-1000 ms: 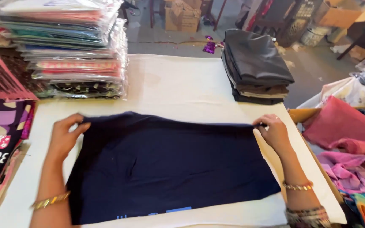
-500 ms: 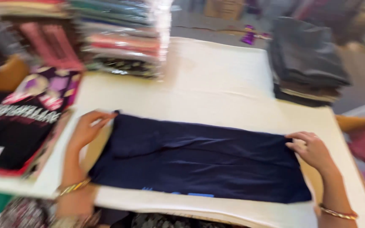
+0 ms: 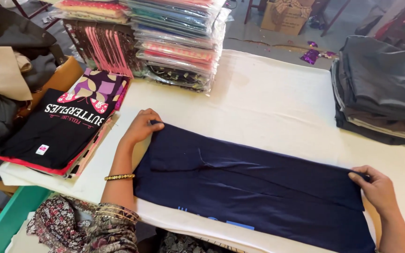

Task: The person folds a black t-shirt and a navy blue t-shirt on a white table. They smooth the fabric, fold the sleeves inward, and then fold the shirts into neat rectangles before stacking them on a pile of other folded clothes.

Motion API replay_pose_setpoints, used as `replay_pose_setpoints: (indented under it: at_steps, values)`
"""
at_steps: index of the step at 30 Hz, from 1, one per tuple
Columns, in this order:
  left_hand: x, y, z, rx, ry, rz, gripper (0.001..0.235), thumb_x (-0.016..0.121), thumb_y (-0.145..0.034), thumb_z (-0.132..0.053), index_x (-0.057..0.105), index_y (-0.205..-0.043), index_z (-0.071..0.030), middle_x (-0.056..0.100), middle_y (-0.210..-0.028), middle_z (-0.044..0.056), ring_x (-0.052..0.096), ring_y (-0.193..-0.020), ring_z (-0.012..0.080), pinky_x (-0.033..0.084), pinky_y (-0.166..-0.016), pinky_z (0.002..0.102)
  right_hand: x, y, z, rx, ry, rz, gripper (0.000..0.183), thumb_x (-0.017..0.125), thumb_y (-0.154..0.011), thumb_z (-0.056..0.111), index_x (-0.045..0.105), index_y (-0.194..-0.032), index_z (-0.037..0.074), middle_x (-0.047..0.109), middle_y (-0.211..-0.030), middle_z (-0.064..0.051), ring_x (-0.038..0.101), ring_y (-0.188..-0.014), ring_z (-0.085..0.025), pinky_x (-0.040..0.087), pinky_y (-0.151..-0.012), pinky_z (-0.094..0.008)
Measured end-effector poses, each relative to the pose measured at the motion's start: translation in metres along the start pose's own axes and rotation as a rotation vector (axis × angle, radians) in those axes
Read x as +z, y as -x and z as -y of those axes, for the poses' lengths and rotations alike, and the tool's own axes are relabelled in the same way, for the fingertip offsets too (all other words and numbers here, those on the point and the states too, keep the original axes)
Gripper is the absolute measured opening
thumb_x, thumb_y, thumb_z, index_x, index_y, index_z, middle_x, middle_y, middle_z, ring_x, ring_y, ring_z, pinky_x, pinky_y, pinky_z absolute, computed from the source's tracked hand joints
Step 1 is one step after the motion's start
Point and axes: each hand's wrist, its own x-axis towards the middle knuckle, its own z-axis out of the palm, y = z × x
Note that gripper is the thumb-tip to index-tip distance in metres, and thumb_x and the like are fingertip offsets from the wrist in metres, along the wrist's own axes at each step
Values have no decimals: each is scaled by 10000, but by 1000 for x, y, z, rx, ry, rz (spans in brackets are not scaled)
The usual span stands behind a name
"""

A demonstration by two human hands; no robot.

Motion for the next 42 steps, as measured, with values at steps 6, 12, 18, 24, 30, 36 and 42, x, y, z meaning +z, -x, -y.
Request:
replay_pose_setpoints:
  at_steps: [6,12,18,24,30,36,42]
  values:
    - [2,-29,0,-77,617,-174,168,768,-920,-224,768,-928,-56,697,-838,3,589,-793,103,477,-742,275,-20,-28,13,59,-93,-110,224,809,-917,214,746,-950,2,700,-780,-48,587,-732,-96,471,-686,-270]
    - [10,-48,-52,-313,156,-282,259,782,-947,-341,776,-998,-86,732,-872,107,664,-776,258,504,-752,381,9,-63,18,-48,288,-239,349,858,-877,319,778,-1057,31,732,-818,-174,712,-786,-286,547,-759,-383]
    - [55,-37,-94,-138,-333,-431,438,730,-904,-342,652,-1323,-241,611,-1364,16,534,-1334,261,387,-1147,553,43,-36,110,-364,551,-316,564,816,-806,301,669,-1307,87,664,-1331,-164,592,-1259,-376,466,-1068,-463]
    - [75,-31,-137,488,-183,-115,537,763,-822,-398,674,-1293,-156,502,-1454,159,392,-1390,404,253,-1075,670,99,12,238,-430,474,282,758,804,-743,381,547,-1412,133,466,-1519,-143,348,-1452,-344,305,-1109,-581]
    - [30,-18,-176,406,-53,159,353,835,-708,-440,746,-938,-188,680,-1168,15,545,-1271,241,374,-1140,435,90,0,180,-436,471,439,752,731,-903,407,423,-1532,135,273,-1665,-168,204,-1546,-378,188,-1140,-597]
    - [17,-17,-161,233,-74,229,431,843,-692,-262,707,-1087,-154,727,-1025,87,682,-1039,313,534,-912,421,34,-6,184,-188,674,345,594,716,-803,188,579,-1374,278,509,-1518,16,526,-1374,-240,484,-1084,-389]
    - [15,-13,-151,257,65,279,350,769,-743,-108,714,-1089,-121,761,-1039,98,703,-1008,340,549,-851,411,30,-4,183,16,845,404,506,737,-718,114,582,-1188,217,565,-1166,-20,556,-1229,-239,546,-943,-388]
